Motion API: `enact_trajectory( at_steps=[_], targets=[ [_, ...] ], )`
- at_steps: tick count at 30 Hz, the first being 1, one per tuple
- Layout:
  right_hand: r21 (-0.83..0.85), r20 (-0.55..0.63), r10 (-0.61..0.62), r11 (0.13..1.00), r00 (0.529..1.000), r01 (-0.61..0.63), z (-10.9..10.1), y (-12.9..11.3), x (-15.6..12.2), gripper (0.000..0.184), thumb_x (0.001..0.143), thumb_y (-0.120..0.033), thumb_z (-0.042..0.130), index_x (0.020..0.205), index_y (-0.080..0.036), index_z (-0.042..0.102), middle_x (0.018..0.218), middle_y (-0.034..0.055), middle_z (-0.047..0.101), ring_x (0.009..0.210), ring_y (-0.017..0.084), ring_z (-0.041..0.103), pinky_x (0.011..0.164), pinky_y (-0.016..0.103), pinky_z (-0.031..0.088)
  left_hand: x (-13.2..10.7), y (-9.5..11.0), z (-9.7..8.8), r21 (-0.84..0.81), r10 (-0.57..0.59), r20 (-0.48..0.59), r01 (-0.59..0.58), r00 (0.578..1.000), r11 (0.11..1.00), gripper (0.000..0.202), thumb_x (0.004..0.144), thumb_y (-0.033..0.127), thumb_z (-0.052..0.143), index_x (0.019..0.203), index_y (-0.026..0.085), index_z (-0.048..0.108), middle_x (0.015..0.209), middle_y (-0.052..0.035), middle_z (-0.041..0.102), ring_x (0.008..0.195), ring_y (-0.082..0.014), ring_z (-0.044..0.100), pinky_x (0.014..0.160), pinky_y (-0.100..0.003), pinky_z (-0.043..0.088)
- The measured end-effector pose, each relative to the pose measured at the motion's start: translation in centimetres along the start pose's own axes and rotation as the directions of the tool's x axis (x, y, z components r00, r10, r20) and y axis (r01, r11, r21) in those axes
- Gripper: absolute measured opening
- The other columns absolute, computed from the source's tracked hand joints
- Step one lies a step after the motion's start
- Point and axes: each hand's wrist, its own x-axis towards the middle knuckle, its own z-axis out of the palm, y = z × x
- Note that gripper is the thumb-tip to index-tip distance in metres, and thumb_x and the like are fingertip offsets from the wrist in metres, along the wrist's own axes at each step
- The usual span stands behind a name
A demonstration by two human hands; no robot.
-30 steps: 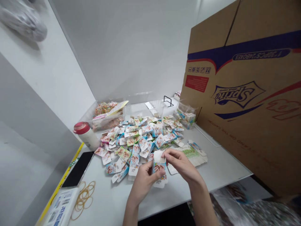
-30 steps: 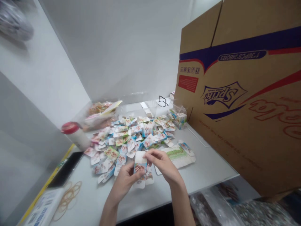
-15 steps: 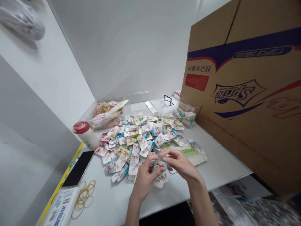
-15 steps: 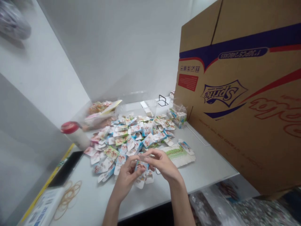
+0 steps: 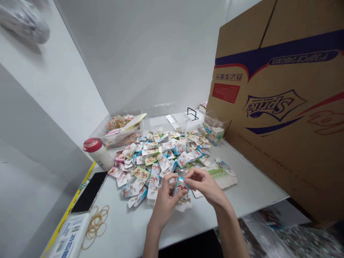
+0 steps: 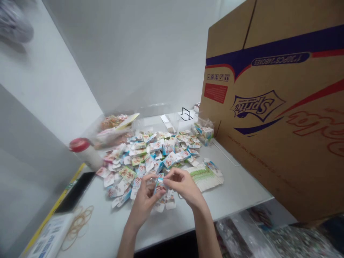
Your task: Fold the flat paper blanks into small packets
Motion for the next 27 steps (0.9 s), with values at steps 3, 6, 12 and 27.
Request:
enact_trajectory(
  at_steps=[3, 6, 12, 27],
  targets=[
    [-0.055, 0.018, -0.014, 0.998, 1.0, 0.015, 0.0, -0.3, -0.2, 0.022, 0.081, -0.031, 0.071, 0.075, -0.013, 0.06, 0.071, 0.0005, 0.056, 0.064, 0.008, 0.047, 0.058, 0.02, 0.035, 0.0, -0.3, -0.2, 0.05, -0.007, 0.0, 0.007, 1.0, 0.999, 0.041, 0.089, 0.04, 0.06, 0.12, 0.022, 0.04, 0.075, 0.0041, 0.057, 0.065, -0.0088, 0.051, 0.06, -0.019, 0.039],
    [-0.135, 0.077, -0.034, 0.99, 0.996, 0.044, -0.4, -0.4, -0.4, 0.024, 0.085, -0.035, 0.066, 0.076, -0.013, 0.062, 0.073, 0.0011, 0.055, 0.066, 0.008, 0.047, 0.059, 0.021, 0.036, 0.0, -0.6, -0.4, 0.068, -0.009, 0.006, 0.009, 1.0, 0.998, 0.036, 0.09, 0.042, 0.058, 0.115, 0.022, 0.042, 0.074, 0.0039, 0.054, 0.063, -0.0086, 0.047, 0.059, -0.02, 0.037],
    [-0.227, 0.174, -0.011, 0.973, 0.985, 0.051, -1.5, -0.5, -0.9, 0.027, 0.087, -0.04, 0.063, 0.089, -0.014, 0.071, 0.085, 0.0045, 0.058, 0.07, 0.01, 0.049, 0.06, 0.021, 0.038, 0.0, -0.9, -0.7, 0.224, -0.002, -0.047, 0.013, 0.999, 0.974, 0.032, 0.091, 0.045, 0.055, 0.11, 0.021, 0.045, 0.065, 0.0058, 0.038, 0.06, -0.009, 0.035, 0.057, -0.021, 0.028],
    [-0.527, -0.135, 0.13, 0.83, 0.982, -0.182, -2.3, 3.7, 1.0, 0.032, 0.086, -0.032, 0.053, 0.108, -0.017, 0.071, 0.084, 0.0037, 0.069, 0.058, 0.013, 0.056, 0.058, 0.025, 0.043, -1.5, 1.3, -1.7, 0.535, -0.324, -0.095, 0.323, 0.941, 0.781, 0.068, 0.091, 0.06, 0.039, 0.148, 0.032, 0.015, 0.081, 0.0026, 0.055, 0.064, -0.0159, 0.058, 0.069, -0.027, 0.042]
  ],
)
